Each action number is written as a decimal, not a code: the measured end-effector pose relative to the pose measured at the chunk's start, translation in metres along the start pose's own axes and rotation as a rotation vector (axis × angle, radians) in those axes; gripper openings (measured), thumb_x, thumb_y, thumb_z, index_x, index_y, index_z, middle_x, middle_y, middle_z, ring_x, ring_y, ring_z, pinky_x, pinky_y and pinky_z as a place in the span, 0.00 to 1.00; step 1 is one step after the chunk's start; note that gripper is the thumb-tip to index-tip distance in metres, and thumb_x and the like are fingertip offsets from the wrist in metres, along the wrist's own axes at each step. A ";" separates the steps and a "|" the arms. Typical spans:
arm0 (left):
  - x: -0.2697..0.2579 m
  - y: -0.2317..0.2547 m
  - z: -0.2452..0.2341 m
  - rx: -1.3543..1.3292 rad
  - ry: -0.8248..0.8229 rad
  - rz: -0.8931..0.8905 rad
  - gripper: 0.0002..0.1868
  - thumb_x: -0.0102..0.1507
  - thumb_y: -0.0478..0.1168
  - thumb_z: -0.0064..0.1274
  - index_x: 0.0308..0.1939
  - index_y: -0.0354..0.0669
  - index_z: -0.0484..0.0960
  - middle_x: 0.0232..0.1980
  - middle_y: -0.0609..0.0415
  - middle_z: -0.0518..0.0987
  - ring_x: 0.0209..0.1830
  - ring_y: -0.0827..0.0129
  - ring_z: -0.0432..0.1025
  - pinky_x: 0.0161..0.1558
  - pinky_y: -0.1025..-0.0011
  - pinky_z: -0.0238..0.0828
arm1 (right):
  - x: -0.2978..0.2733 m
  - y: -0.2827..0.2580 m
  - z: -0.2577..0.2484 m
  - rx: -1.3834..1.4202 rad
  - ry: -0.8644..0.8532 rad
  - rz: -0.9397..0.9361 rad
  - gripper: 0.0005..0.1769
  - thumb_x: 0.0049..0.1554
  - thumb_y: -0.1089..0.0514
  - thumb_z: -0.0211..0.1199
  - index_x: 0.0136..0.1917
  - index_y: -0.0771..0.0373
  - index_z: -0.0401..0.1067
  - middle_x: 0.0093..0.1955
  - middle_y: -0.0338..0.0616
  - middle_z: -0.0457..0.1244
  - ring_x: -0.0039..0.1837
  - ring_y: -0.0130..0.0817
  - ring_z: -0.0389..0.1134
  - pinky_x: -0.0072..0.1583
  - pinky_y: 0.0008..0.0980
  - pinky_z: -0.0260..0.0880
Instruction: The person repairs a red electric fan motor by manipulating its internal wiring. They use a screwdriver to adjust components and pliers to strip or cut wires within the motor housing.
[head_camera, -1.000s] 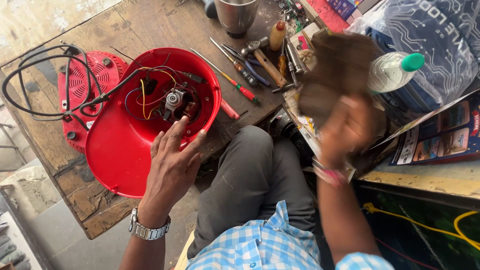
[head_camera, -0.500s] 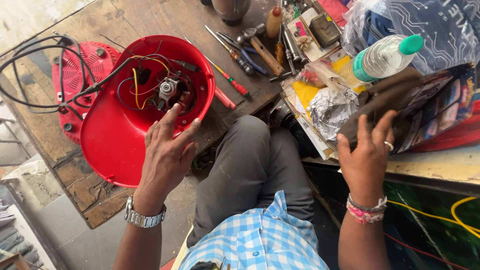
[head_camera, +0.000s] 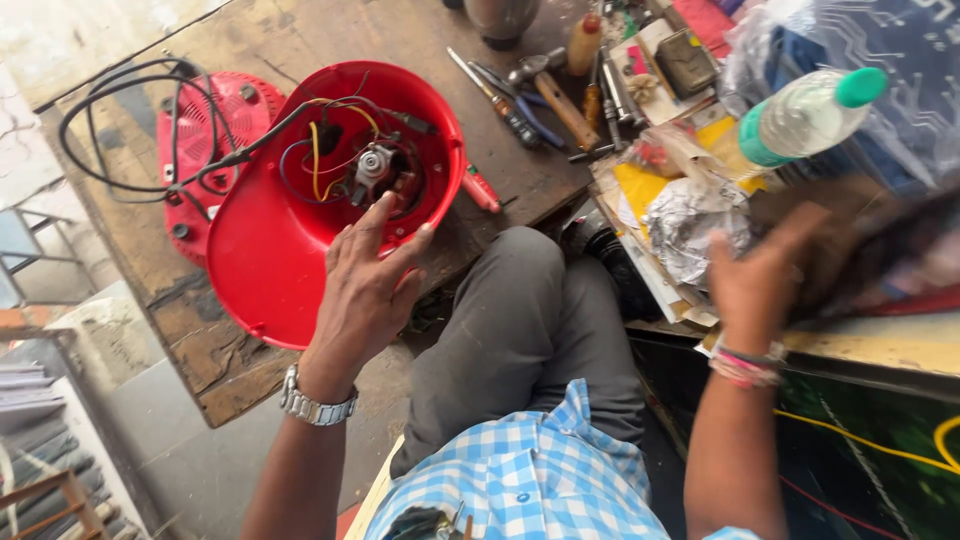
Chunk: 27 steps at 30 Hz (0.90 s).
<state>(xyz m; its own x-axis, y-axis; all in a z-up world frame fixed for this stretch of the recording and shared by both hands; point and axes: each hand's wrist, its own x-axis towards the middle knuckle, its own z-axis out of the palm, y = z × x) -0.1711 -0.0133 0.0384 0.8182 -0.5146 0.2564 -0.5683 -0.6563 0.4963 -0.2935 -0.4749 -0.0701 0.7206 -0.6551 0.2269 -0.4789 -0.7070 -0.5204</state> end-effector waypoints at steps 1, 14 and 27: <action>0.000 0.000 0.000 0.001 0.004 0.005 0.27 0.59 0.39 0.60 0.63 0.52 0.80 0.77 0.34 0.61 0.74 0.42 0.61 0.72 0.44 0.52 | -0.001 0.026 -0.004 0.020 0.085 -0.022 0.61 0.62 0.55 0.75 0.85 0.74 0.30 0.85 0.75 0.36 0.88 0.63 0.40 0.85 0.50 0.42; 0.000 0.000 -0.001 0.005 0.002 0.001 0.27 0.59 0.38 0.60 0.64 0.51 0.79 0.72 0.38 0.67 0.72 0.46 0.63 0.71 0.47 0.53 | -0.033 -0.016 -0.023 -0.021 0.078 -0.224 0.46 0.61 0.65 0.73 0.83 0.73 0.50 0.81 0.72 0.50 0.82 0.62 0.52 0.80 0.51 0.50; 0.005 -0.002 -0.008 -0.022 0.025 0.082 0.27 0.58 0.37 0.58 0.63 0.48 0.80 0.51 0.45 0.78 0.55 0.52 0.73 0.66 0.53 0.62 | 0.014 -0.264 0.176 -0.176 -0.731 -0.726 0.41 0.57 0.51 0.66 0.79 0.57 0.52 0.81 0.65 0.43 0.77 0.65 0.50 0.70 0.59 0.57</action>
<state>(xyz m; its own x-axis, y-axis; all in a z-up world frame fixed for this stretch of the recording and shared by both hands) -0.1651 -0.0108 0.0454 0.7712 -0.5518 0.3173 -0.6315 -0.6005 0.4905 -0.0683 -0.2505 -0.0747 0.9639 0.2220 -0.1467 0.1666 -0.9335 -0.3174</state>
